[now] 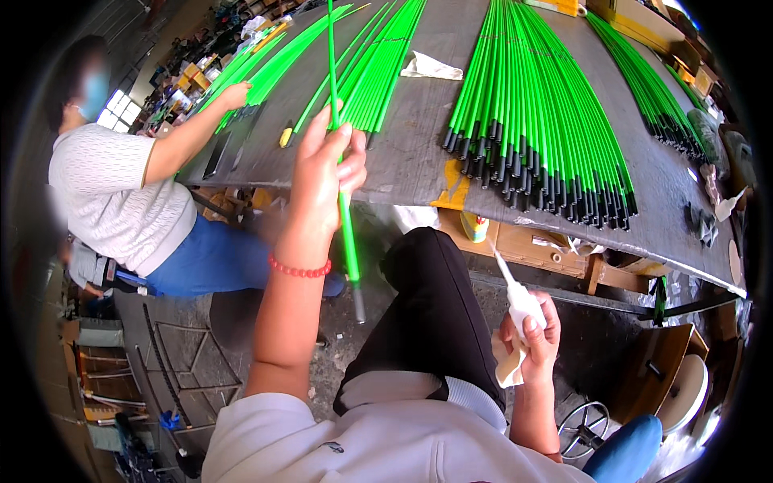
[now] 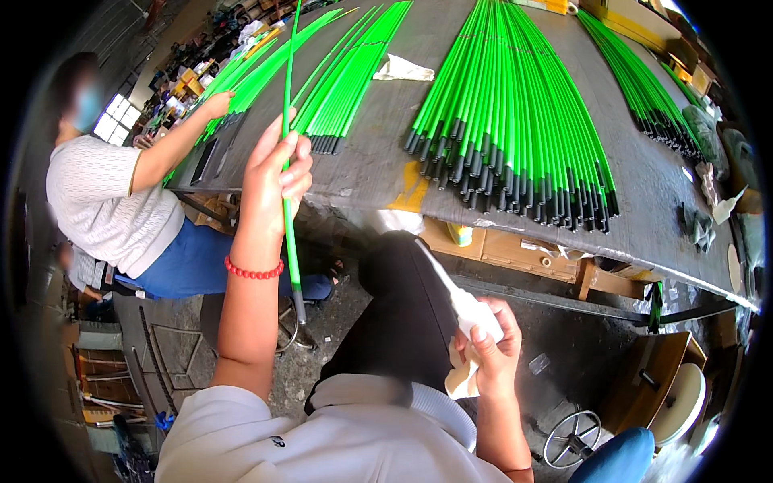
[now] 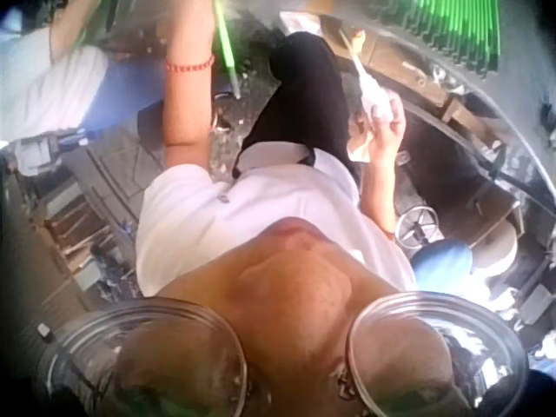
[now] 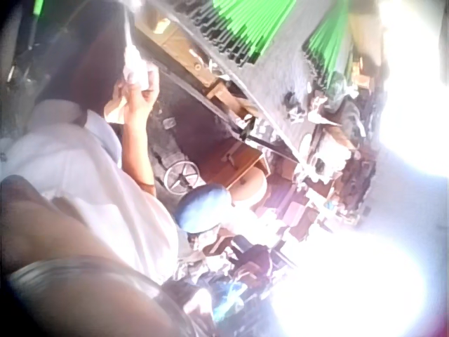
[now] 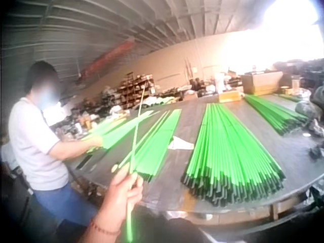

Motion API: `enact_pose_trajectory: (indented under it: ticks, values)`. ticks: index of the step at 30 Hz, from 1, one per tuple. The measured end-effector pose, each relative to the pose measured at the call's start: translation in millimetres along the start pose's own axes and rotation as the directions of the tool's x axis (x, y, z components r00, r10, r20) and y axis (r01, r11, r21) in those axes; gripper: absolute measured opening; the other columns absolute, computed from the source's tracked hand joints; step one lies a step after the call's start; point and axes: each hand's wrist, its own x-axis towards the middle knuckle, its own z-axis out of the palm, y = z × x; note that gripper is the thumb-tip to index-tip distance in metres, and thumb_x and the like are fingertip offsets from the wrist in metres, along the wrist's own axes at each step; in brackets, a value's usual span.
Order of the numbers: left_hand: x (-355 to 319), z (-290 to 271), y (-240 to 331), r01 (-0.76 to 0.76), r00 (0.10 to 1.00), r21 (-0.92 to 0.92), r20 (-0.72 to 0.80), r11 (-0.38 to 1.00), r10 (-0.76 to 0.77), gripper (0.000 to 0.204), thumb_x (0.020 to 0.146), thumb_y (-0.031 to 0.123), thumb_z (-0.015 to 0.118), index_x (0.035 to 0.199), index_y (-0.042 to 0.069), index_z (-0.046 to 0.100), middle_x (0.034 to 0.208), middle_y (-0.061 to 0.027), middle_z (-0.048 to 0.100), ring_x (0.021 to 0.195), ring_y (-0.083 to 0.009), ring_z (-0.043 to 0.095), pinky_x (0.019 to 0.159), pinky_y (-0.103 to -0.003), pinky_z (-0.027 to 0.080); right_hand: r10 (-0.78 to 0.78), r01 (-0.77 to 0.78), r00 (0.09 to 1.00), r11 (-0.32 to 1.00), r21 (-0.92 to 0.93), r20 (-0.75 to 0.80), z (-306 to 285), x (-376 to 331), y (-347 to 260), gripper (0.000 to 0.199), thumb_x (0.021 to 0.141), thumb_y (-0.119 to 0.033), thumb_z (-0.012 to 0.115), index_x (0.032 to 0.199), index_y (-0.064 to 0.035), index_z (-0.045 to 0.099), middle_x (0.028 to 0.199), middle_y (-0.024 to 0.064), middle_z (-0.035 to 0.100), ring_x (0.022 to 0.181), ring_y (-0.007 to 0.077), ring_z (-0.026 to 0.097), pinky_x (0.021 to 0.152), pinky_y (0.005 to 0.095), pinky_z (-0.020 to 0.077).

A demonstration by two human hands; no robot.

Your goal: The person applies a liquid substance from a small bottle to the ends of green rods, then slides white sleeves onto the ends and wipes them with a cloth.

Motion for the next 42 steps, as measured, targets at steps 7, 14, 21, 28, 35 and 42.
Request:
enact_pose_trajectory:
  ticks: [7, 14, 21, 28, 35, 42]
  values:
    - [-34.4, -5.3, 8.0, 0.031, 0.999, 0.145, -0.044, 0.989, -0.025, 0.048, 0.094, 0.015, 0.046, 0.138, 0.007, 0.029, 0.097, -0.0078, 0.051, 0.052, -0.0052, 0.037, 0.04, -0.016, 0.026, 0.07, -0.071, 0.997, 0.997, -0.031, -0.018, 9.4, -10.3, 11.9, 0.036, 0.082, -0.027, 0.067, 0.104, -0.0017, 0.053, 0.064, 0.0064, 0.055, 0.051, 0.0111, 0.051, 0.045, 0.0215, 0.0403]
    - [-59.9, 4.6, -5.1, 0.313, 0.918, 0.03, 0.247, 0.949, -0.31, 0.047, 0.096, 0.022, 0.045, 0.139, 0.013, 0.027, 0.072, -0.0001, 0.043, 0.048, -0.0017, 0.033, 0.038, -0.016, 0.025, -0.102, 0.097, 0.994, 0.991, -0.091, -0.048, 24.1, -9.4, -2.0, 0.047, 0.077, -0.026, 0.072, 0.106, -0.0021, 0.044, 0.075, 0.0064, 0.057, 0.052, 0.0091, 0.053, 0.045, 0.0206, 0.0432]
    - [-92.0, 10.8, -13.9, 0.424, 0.877, -0.106, 0.297, 0.899, -0.378, 0.038, 0.097, 0.021, 0.044, 0.131, 0.009, 0.032, 0.08, -0.0052, 0.051, 0.048, -0.0039, 0.039, 0.038, -0.017, 0.031, -0.246, 0.241, 0.966, 0.967, -0.078, -0.074, 6.5, -4.5, -9.5, 0.038, 0.083, -0.028, 0.063, 0.102, -0.0003, 0.046, 0.066, 0.0071, 0.053, 0.044, 0.0095, 0.044, 0.041, 0.0207, 0.0344]
    - [-73.5, 17.4, -17.0, 0.388, 0.859, 0.008, 0.36, 0.922, -0.365, 0.031, 0.096, 0.015, 0.041, 0.125, 0.003, 0.038, 0.079, -0.0064, 0.049, 0.042, -0.0057, 0.039, 0.032, -0.018, 0.029, -0.262, 0.256, 0.964, 0.958, -0.124, -0.034, 4.9, -7.0, -15.2, 0.037, 0.083, -0.028, 0.063, 0.102, -0.0011, 0.046, 0.082, 0.0094, 0.055, 0.043, 0.0087, 0.042, 0.041, 0.0212, 0.0328]
    - [-94.6, 8.4, 1.4, 0.494, 0.788, 0.003, 0.42, 0.869, -0.45, 0.047, 0.096, 0.023, 0.045, 0.138, 0.011, 0.025, 0.059, 0.0011, 0.034, 0.035, -0.003, 0.03, 0.028, -0.017, 0.023, -0.237, 0.229, 0.969, 0.966, -0.117, -0.061, 5.2, -6.1, -11.2, 0.041, 0.081, -0.03, 0.065, 0.102, -0.0009, 0.046, 0.076, 0.0086, 0.054, 0.042, 0.0081, 0.041, 0.041, 0.021, 0.0319]
    - [-152.3, 14.8, -5.9, 0.521, 0.838, -0.23, 0.319, 0.822, -0.442, 0.044, 0.095, 0.01, 0.043, 0.133, 0.005, 0.022, 0.075, -0.011, 0.054, 0.038, -0.0113, 0.047, 0.033, -0.024, 0.041, -0.339, 0.32, 0.938, 0.929, -0.187, -0.075, 11.7, -7.8, -19.4, 0.049, 0.078, -0.03, 0.067, 0.108, -0.0011, 0.042, 0.073, 0.0053, 0.05, 0.044, 0.0058, 0.04, 0.042, 0.0194, 0.0313]
